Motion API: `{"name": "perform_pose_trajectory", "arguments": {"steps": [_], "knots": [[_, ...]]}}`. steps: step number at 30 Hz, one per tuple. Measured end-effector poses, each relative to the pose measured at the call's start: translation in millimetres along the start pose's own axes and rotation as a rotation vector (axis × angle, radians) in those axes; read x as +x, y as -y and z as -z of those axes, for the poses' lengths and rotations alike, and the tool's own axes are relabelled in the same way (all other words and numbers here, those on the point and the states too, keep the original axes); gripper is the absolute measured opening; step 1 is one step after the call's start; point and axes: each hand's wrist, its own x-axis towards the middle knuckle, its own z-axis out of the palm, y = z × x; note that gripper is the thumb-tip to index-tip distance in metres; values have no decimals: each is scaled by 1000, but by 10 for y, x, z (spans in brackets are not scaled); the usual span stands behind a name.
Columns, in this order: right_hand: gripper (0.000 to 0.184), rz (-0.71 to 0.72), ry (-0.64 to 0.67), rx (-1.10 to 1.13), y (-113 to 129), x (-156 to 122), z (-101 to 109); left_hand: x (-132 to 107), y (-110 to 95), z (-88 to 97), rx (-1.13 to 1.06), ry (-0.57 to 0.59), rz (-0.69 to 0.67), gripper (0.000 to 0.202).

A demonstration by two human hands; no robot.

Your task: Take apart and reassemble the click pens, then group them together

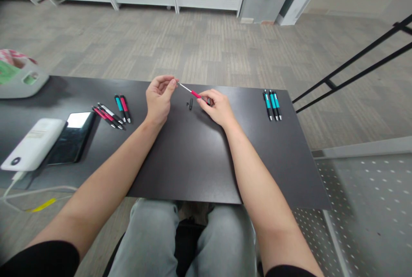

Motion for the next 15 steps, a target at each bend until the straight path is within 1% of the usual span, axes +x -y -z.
{"name": "perform_pose_trajectory", "arguments": {"steps": [3,7,10,15], "knots": [[14,-18,4,-14,0,-2,4,3,13,7,-3,7,8,63],[13,-7,-3,7,-6,-6,4,34,30,42,-29,-41,-14,56],[14,-19,-3,3,-4,-7,4,46,11,50,-6,-57,20,52],[17,-50,11,-24,3,-5,7,29,-48,18,34,-36,76,47]]}}
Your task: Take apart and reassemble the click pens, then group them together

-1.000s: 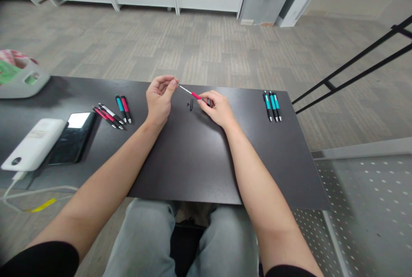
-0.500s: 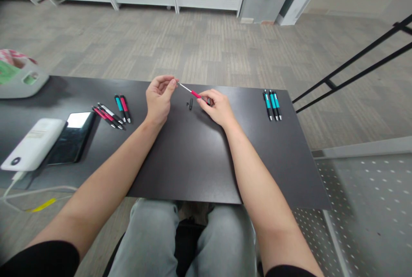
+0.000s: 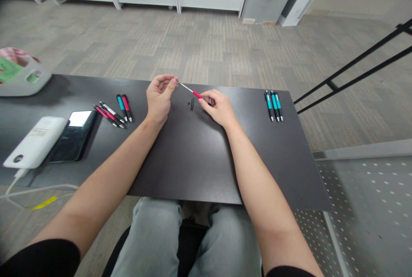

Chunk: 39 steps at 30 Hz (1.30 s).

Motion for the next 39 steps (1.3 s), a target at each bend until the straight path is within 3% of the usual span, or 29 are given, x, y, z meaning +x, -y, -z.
{"name": "perform_pose_trajectory", "arguments": {"steps": [5,20,33,39], "knots": [[19,4,-1,-1,5,-1,3,-15,-11,-14,14,27,19,45],[17,37,19,-3,-12,-6,6,39,-22,26,-17,-47,-12,53],[17,30,27,6,-1,0,10,51,36,58,-34,-7,-50,63],[22,14,19,-2,1,3,-5,47,-8,35,11,11,13,50]]}}
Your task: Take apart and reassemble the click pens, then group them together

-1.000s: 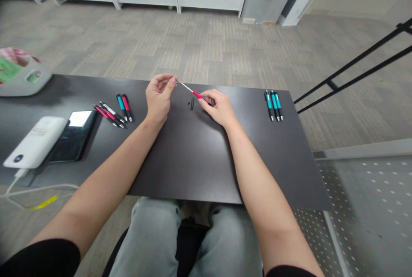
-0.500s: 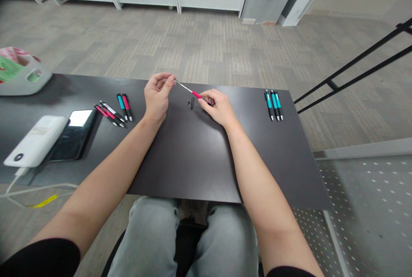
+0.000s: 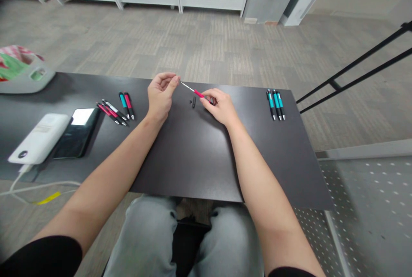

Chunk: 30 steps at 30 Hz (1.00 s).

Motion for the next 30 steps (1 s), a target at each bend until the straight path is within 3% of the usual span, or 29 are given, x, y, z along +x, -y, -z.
{"name": "perform_pose_trajectory", "arguments": {"steps": [13,21,30], "knots": [[17,12,-4,9,-5,-2,9,-38,16,-25,-50,16,27,48],[16,-13,-5,0,-29,9,4,45,4,55,-46,-53,49,41],[20,33,4,0,-31,14,12,-9,51,10,-75,2,-5,53]]}}
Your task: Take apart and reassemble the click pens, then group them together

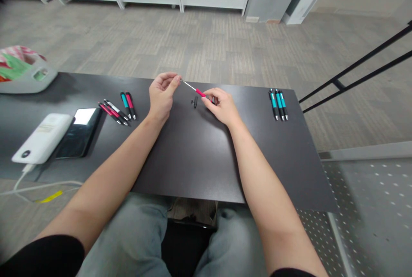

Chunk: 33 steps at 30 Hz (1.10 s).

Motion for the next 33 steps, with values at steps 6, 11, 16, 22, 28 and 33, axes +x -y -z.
{"name": "perform_pose_trajectory", "arguments": {"steps": [6,11,16,22,28,33], "knots": [[16,12,-6,17,-1,0,-10,-60,-1,-40,43,53,-2,53],[17,-10,-4,35,-8,-9,-23,-117,-36,-76,61,137,-12,53],[22,-27,-1,66,-12,-10,-41,-178,-104,-100,148,212,-10,41],[25,-59,-41,96,-59,-14,-45,-277,-308,-58,742,348,-76,37],[28,-77,-54,90,-79,-21,-61,-344,-388,-72,1067,510,24,36],[31,-123,-88,144,-67,-10,-47,-343,-471,-92,1007,512,8,33]]}}
